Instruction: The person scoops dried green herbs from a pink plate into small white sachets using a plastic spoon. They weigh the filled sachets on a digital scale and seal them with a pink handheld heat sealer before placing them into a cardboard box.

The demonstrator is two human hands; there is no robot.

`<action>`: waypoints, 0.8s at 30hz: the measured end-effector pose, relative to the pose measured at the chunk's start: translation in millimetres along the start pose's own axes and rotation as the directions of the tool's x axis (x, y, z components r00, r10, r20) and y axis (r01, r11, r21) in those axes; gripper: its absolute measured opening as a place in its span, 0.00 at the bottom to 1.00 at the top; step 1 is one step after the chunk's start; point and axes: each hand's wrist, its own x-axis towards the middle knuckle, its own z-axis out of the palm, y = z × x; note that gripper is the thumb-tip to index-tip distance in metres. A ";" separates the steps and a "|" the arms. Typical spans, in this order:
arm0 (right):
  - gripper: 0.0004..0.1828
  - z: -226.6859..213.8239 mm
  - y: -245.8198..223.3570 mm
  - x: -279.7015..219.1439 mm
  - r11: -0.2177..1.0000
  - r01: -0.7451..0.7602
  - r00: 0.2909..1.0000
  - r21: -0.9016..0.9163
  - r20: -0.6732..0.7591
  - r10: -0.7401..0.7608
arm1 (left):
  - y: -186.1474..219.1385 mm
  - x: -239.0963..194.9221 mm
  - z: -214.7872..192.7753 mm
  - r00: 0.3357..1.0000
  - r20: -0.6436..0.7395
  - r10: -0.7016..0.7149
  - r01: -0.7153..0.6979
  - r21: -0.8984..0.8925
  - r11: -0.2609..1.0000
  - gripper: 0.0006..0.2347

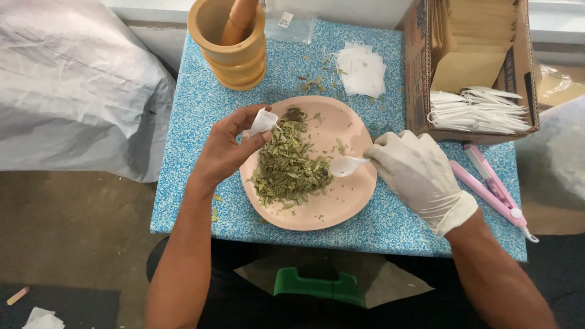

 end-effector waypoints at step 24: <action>0.12 0.1 -14.0 13.2 0.961 -0.082 0.970 0.264 0.244 0.015 | 4.9 -2.3 -1.2 1.000 0.010 -0.008 0.008 -0.016 1.000 0.21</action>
